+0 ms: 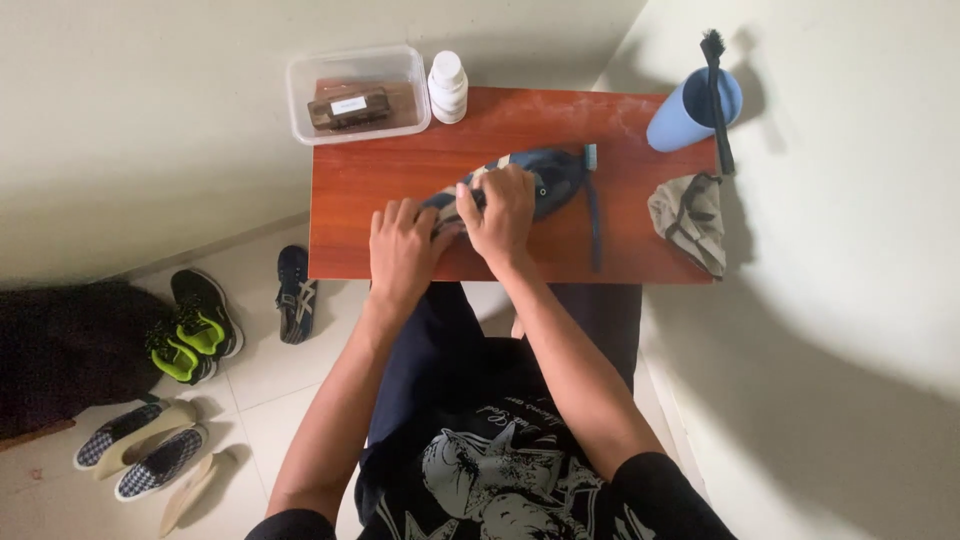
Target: The person cleans a blue sneaker on a wooden table. They first wipe the shoe with a cloth, then use a brush to scrub the sole and sides of the shoe.
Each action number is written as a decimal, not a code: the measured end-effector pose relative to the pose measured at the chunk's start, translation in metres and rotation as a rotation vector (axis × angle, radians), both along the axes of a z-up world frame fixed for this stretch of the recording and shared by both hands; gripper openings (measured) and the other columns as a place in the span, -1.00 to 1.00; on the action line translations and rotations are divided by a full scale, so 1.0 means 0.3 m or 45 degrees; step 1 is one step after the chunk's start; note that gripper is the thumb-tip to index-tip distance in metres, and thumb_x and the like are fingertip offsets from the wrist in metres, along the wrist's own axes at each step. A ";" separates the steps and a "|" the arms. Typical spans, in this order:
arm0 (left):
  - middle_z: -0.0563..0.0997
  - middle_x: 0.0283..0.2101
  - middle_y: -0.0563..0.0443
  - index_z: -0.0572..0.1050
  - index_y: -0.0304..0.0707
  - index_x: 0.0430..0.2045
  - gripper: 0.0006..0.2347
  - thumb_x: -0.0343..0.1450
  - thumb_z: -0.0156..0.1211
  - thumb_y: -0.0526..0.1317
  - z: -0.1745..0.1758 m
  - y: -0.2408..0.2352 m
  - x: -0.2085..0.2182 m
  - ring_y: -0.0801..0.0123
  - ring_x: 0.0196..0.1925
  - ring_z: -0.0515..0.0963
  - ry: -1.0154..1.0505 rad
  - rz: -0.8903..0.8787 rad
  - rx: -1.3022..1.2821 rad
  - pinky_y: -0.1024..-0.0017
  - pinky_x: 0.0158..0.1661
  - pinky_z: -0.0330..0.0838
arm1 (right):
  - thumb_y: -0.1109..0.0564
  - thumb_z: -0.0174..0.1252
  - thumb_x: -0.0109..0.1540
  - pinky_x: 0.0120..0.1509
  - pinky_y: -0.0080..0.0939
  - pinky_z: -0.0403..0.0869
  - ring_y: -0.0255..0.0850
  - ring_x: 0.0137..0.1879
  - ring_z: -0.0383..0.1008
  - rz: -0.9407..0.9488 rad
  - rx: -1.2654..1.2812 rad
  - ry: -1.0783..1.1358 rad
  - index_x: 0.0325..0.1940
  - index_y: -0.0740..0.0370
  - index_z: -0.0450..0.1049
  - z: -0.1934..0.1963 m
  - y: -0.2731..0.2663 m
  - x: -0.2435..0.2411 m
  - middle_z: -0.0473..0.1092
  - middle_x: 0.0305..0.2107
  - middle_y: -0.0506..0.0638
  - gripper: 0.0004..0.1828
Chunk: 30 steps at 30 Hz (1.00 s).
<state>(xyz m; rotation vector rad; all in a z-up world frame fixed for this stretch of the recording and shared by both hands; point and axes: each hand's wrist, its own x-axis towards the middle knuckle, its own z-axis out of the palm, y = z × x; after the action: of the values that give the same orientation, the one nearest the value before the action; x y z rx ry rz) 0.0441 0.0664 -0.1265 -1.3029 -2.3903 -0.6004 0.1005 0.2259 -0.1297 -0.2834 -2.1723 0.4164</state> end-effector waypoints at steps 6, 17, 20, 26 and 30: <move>0.39 -0.50 0.12 0.48 -0.14 -0.58 -0.70 0.45 0.32 0.02 -0.025 -0.001 0.046 0.26 -0.41 0.55 -0.021 -0.071 0.095 0.40 -0.42 0.37 | -0.10 -0.10 0.39 -0.29 -0.08 0.29 -0.11 -0.53 0.23 0.064 0.121 0.131 -0.63 0.01 0.14 -0.035 0.040 -0.013 0.07 -0.70 -0.12 -0.51; 0.40 -0.54 0.15 0.45 -0.08 -0.62 -0.71 0.45 0.28 0.01 -0.017 0.004 0.074 0.25 -0.44 0.57 -0.221 -0.001 0.092 0.37 -0.48 0.42 | 0.05 -0.07 0.39 -0.25 -0.11 0.30 -0.11 -0.46 0.30 0.314 -0.080 0.129 -0.52 0.06 0.26 0.025 0.053 -0.024 0.18 -0.63 -0.10 -0.63; 0.48 -0.45 0.11 0.52 -0.09 -0.48 -0.70 0.43 0.23 0.12 0.056 -0.007 0.092 0.19 -0.37 0.62 -0.487 0.044 -0.029 0.29 -0.40 0.49 | 0.03 -0.06 0.38 0.05 -0.12 0.33 -0.10 -0.10 0.37 0.389 -0.253 0.297 -0.17 0.14 0.38 0.034 0.077 -0.006 0.33 -0.29 -0.03 -0.82; 0.55 -0.32 -0.02 0.57 -0.10 -0.26 -0.67 0.44 0.18 0.15 0.173 -0.014 0.028 -0.10 -0.26 0.65 -0.994 0.104 -0.128 -0.03 -0.28 0.55 | -0.13 -0.16 0.46 0.19 -0.15 0.28 -0.14 0.01 0.29 0.028 -0.524 0.163 0.01 0.21 0.33 0.133 0.073 0.173 0.23 -0.17 -0.03 -0.63; 0.60 -0.23 0.07 0.58 0.01 -0.10 -0.68 0.42 0.20 0.12 0.202 0.049 -0.035 -0.01 -0.21 0.70 -0.987 0.088 -0.445 0.01 -0.21 0.58 | -0.13 0.19 0.32 -0.21 -0.14 0.42 0.02 -0.36 0.47 -0.092 -0.743 -0.453 -0.32 0.15 0.42 -0.026 0.013 0.238 0.35 -0.55 0.01 -0.67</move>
<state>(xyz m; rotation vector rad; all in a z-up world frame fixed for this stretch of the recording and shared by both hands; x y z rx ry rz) 0.0335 0.0812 -0.0660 -1.2603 -3.2770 -0.8024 0.1720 0.2299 -0.1375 -0.8055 -2.3272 1.0224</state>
